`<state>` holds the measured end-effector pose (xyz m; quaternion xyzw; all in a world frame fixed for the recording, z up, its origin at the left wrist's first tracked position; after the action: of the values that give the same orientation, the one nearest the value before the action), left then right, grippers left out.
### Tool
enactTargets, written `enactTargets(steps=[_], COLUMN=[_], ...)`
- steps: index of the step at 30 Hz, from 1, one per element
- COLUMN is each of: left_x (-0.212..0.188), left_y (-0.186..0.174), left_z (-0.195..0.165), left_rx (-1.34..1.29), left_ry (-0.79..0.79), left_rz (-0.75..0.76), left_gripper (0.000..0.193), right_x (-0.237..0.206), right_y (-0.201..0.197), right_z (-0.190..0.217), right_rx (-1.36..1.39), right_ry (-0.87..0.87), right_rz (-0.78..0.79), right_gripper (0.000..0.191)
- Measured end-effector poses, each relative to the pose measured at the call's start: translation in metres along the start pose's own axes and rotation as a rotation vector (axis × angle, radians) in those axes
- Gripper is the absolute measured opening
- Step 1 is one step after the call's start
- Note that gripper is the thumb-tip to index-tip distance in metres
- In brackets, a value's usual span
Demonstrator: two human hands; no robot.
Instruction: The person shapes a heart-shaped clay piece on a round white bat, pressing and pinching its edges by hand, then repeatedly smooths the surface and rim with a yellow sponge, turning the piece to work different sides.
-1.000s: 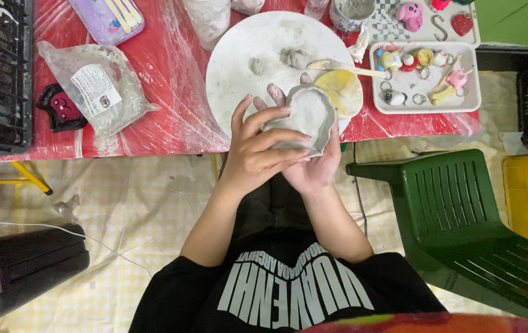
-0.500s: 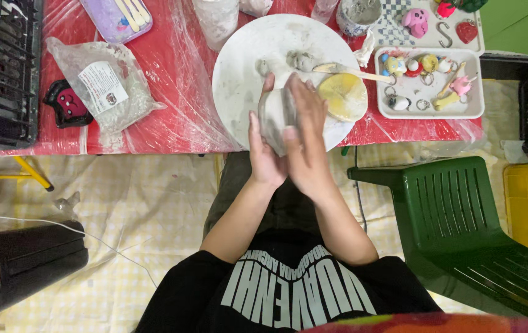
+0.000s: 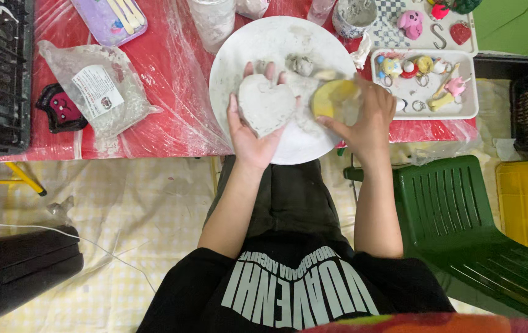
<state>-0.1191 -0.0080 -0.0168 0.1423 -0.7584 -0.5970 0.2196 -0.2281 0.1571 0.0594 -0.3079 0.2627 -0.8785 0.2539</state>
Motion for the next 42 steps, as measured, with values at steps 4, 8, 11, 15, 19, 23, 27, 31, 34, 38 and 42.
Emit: enactTargets(steps=[4, 8, 11, 15, 19, 23, 27, 31, 34, 38, 42], left_x=[0.000, 0.001, -0.001, -0.002, -0.001, -0.003, -0.004, -0.003, -0.002, -0.004, -0.004], left_y=[-0.009, -0.011, -0.009, 0.004, 0.008, 0.005, 0.002, 0.001, 0.001, 0.003, 0.006], left_z=[-0.014, -0.021, -0.021, -0.008, 0.006, 0.010, 0.009, 0.008, 0.008, 0.007, 0.008], left_rx=[0.036, 0.074, 0.051, -0.026, 0.051, 0.119, 0.056, 0.128, 0.111, 0.172, 0.235], left_ry=[0.052, 0.058, 0.044, -0.045, -0.036, -0.001, 0.002, 0.022, 0.021, 0.023, 0.028], left_rz=[-0.034, -0.036, -0.036, 0.053, 0.043, 0.027, 0.026, 0.006, -0.011, -0.020, -0.012], left_gripper=[0.057, 0.057, 0.057, 0.060, 0.061, 0.064, 0.065, 0.066, 0.067, 0.067, 0.068], right_x=[-0.005, -0.011, -0.011, -0.012, -0.027, -0.039, -0.044, -0.044, -0.054, -0.052, -0.061], right_y=[0.004, 0.005, 0.009, -0.006, -0.004, 0.033, 0.031, 0.029, 0.045, 0.032, 0.048], right_z=[0.021, 0.034, 0.035, 0.044, 0.075, 0.096, 0.099, 0.089, 0.099, 0.083, 0.091], right_rx=[-0.067, -0.038, 0.024, 0.200, 0.315, 0.211, 0.215, 0.132, 0.218, 0.270, 0.247], right_ry=[-0.057, -0.093, -0.083, -0.097, -0.262, -0.322, -0.385, -0.331, -0.453, -0.336, -0.437], right_rz=[0.073, 0.055, 0.084, -0.059, -0.160, 0.043, 0.010, -0.041, 0.087, -0.117, 0.030], right_gripper=[0.091, 0.069, 0.053, 0.034, 0.035, 0.044, 0.038, 0.040, 0.037, 0.034, 0.039])
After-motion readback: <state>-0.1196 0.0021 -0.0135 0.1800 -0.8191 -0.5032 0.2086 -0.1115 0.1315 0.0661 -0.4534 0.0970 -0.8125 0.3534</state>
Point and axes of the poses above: each hand's wrist, its own x-axis towards the middle knuckle, its own y-axis out of the palm, z = x × y, the point moved 9 cm from there along x, towards the middle knuckle, and after that the axes turned 14 degrees about x, right-handed, at the moved point
